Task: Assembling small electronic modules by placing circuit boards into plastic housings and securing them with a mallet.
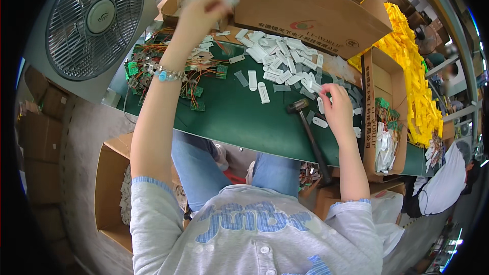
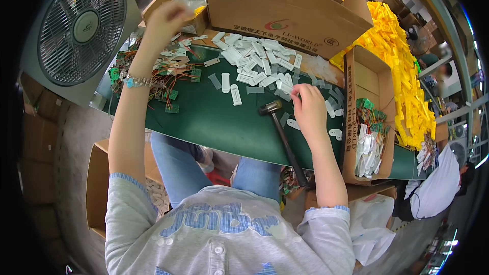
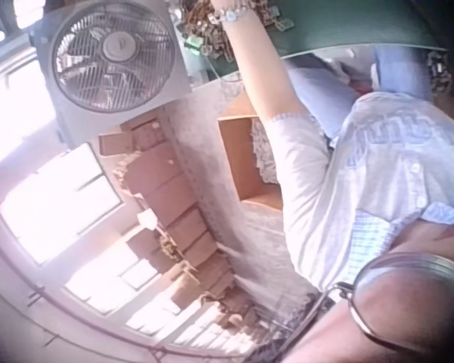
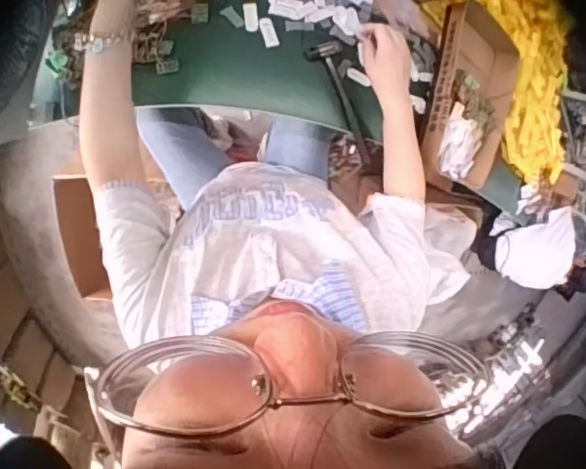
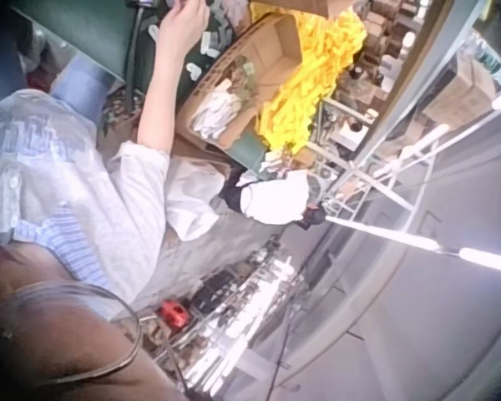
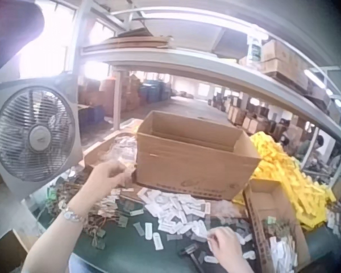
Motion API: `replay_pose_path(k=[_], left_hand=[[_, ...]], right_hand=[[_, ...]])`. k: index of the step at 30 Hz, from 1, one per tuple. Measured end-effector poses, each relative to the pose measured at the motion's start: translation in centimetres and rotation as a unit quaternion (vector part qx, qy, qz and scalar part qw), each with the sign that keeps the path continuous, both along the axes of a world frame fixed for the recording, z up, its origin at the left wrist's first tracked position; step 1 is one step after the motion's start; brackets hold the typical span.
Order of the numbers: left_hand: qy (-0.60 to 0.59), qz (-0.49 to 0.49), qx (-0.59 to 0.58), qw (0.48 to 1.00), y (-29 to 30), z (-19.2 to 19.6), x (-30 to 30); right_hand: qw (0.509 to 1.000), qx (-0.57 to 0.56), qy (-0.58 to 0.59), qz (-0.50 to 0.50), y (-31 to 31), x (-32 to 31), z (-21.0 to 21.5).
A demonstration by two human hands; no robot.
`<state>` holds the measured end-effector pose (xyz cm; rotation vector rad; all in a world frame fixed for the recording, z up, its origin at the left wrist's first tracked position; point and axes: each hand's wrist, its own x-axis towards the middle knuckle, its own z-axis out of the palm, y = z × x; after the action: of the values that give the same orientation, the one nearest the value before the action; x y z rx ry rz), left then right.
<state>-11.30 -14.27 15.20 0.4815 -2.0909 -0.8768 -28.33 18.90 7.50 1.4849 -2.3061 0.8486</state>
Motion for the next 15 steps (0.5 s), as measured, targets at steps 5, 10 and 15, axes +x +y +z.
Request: replay_pose_path(k=[5, 10, 15], left_hand=[[0.191, 0.016, 0.055, 0.980, 0.4, -2.8, 0.2], [0.193, -0.075, 0.203, 0.957, 4.8, -2.6, 1.4], [0.094, -0.108, 0.112, 0.983, 7.0, -4.5, 3.0]], right_hand=[[0.997, -0.021, -0.070, 0.022, 1.1, 2.8, -0.2], [0.994, 0.020, -0.094, 0.058, 1.1, 7.1, -0.2], [0.994, 0.031, -0.042, 0.096, 0.5, 9.5, -2.2]])
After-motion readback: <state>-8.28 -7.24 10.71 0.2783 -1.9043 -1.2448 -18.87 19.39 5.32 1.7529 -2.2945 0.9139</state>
